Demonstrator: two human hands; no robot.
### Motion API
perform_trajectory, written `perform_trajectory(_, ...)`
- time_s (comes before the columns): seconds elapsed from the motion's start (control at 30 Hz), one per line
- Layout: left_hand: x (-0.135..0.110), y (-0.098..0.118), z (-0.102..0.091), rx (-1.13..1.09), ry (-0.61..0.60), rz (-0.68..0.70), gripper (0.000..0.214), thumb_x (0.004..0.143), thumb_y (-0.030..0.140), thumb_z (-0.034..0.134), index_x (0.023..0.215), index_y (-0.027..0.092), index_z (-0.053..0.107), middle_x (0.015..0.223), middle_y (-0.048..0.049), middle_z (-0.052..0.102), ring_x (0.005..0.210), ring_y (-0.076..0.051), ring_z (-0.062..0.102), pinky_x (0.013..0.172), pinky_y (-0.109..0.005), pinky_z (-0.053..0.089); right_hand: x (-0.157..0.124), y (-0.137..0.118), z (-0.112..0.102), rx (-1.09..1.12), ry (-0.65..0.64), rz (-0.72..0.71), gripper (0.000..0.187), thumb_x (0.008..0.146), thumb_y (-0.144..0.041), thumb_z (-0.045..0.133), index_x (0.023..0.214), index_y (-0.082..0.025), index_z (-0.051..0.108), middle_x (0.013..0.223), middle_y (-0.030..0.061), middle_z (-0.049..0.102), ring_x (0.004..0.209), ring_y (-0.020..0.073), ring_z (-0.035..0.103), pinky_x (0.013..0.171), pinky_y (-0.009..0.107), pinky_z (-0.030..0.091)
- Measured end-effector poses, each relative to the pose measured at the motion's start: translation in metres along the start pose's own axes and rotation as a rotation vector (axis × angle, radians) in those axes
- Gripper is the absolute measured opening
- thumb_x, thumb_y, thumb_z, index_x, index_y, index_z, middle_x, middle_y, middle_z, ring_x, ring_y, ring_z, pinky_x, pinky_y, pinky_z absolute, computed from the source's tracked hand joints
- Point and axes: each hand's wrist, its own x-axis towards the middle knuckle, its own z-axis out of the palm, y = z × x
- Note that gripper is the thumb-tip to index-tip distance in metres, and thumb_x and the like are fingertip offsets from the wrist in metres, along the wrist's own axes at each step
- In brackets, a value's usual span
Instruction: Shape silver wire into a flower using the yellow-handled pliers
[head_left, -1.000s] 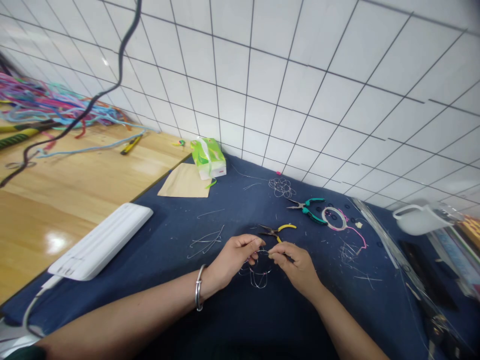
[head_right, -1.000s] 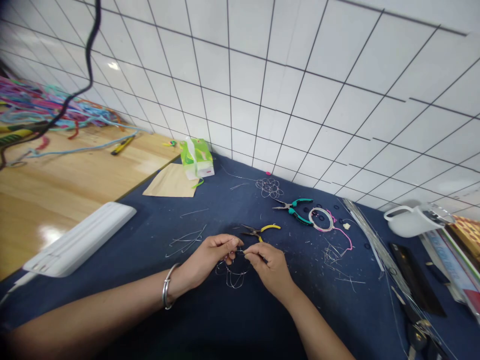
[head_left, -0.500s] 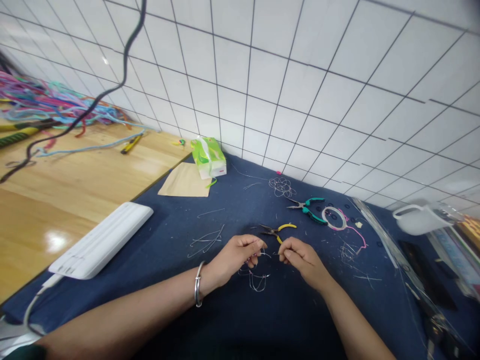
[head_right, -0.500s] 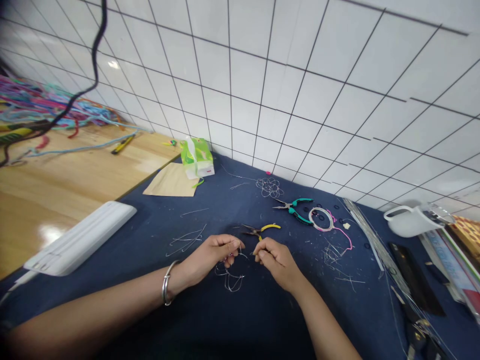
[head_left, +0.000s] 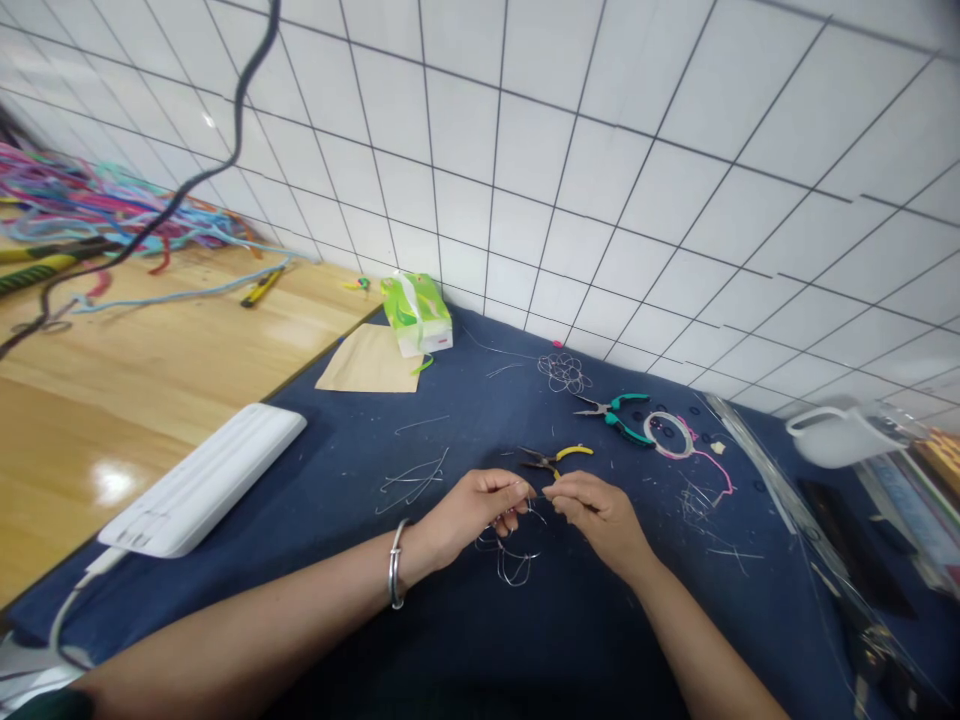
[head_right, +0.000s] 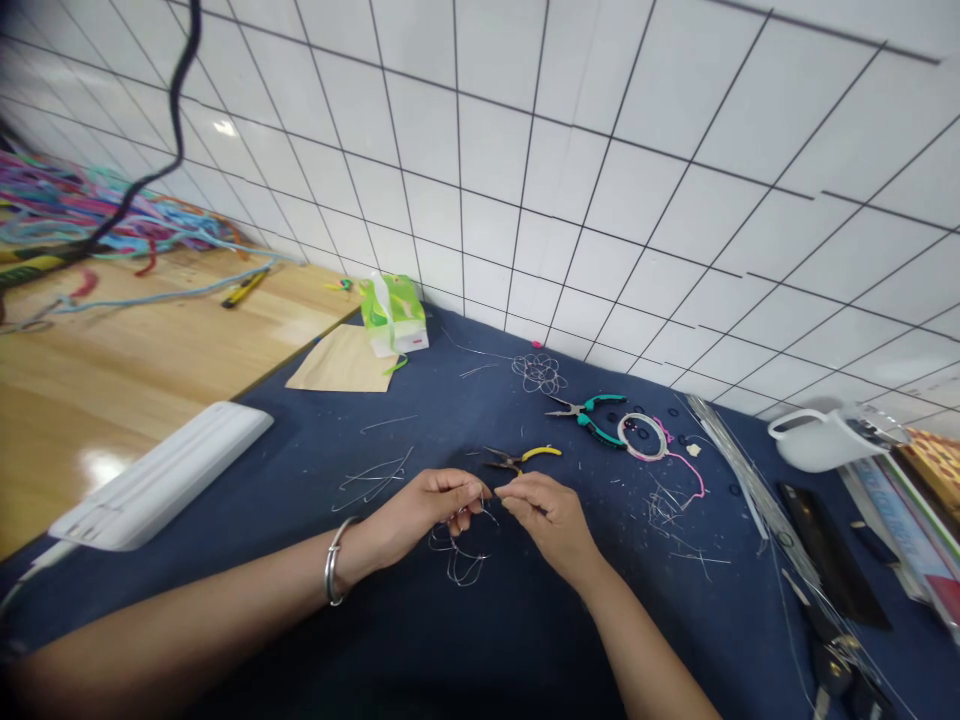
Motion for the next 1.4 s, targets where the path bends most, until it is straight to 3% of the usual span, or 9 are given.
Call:
perform_trajectory(0.13, 0.000, -0.001, 0.000, 0.006, 0.016, 0.013, 0.027, 0.079, 0.039, 0.053, 0.083, 0.014, 0.062, 0.075, -0.0027, 0.059, 0.059, -0.010, 0.053, 0.055, -0.023, 0.044, -0.003, 0.000, 0.005, 0.028, 0.036, 0.052, 0.018, 0.083, -0.027, 0.051, 0.094, -0.023, 0.065, 0.082, 0.0024, 0.061, 0.068, 0.0114, 0.057, 0.064, 0.024, 0.047)
perform_trajectory(0.33, 0.001, -0.002, 0.003, 0.030, 0.040, 0.026, 0.030, 0.079, 0.041, 0.053, 0.078, 0.013, 0.062, 0.072, -0.0032, 0.059, 0.058, -0.011, 0.054, 0.055, -0.024, 0.044, -0.007, -0.007, 0.009, 0.035, 0.096, 0.055, 0.017, 0.083, -0.027, 0.051, 0.093, -0.022, 0.065, 0.081, 0.0021, 0.062, 0.066, 0.0112, 0.058, 0.063, 0.024, 0.048)
perform_trajectory(0.63, 0.002, -0.003, 0.004, 0.071, 0.039, 0.016, 0.033, 0.078, 0.044, 0.053, 0.078, 0.013, 0.063, 0.065, -0.0026, 0.060, 0.056, -0.011, 0.054, 0.056, -0.024, 0.045, -0.005, -0.012, 0.016, -0.053, 0.064, -0.115, 0.018, 0.083, -0.021, 0.051, 0.093, -0.023, 0.065, 0.084, 0.0018, 0.064, 0.081, 0.0128, 0.059, 0.075, 0.026, 0.046)
perform_trajectory(0.8, 0.002, -0.004, 0.004, 0.083, 0.032, 0.020, 0.033, 0.078, 0.044, 0.052, 0.079, 0.013, 0.063, 0.068, -0.0034, 0.061, 0.056, -0.011, 0.055, 0.055, -0.024, 0.045, -0.005, -0.013, 0.017, -0.069, 0.067, -0.144, 0.019, 0.084, -0.022, 0.050, 0.094, -0.023, 0.065, 0.084, 0.0021, 0.065, 0.080, 0.0128, 0.059, 0.074, 0.026, 0.046)
perform_trajectory(1.17, 0.002, -0.002, 0.005, 0.090, 0.033, 0.010, 0.028, 0.079, 0.039, 0.052, 0.081, 0.013, 0.063, 0.060, -0.0014, 0.059, 0.054, -0.011, 0.054, 0.055, -0.024, 0.045, -0.005, -0.020, 0.017, 0.002, 0.060, 0.019, 0.019, 0.084, -0.026, 0.049, 0.089, -0.023, 0.067, 0.081, 0.0018, 0.063, 0.076, 0.0130, 0.058, 0.072, 0.026, 0.045)
perform_trajectory(1.4, 0.002, -0.003, 0.005, 0.116, 0.021, 0.023, 0.023, 0.078, 0.034, 0.054, 0.086, 0.014, 0.064, 0.062, -0.0009, 0.059, 0.056, -0.010, 0.053, 0.054, -0.023, 0.044, -0.008, -0.015, 0.020, 0.182, 0.075, 0.254, 0.021, 0.082, -0.033, 0.050, 0.088, -0.019, 0.065, 0.073, 0.0013, 0.064, 0.061, 0.0109, 0.056, 0.056, 0.022, 0.046)
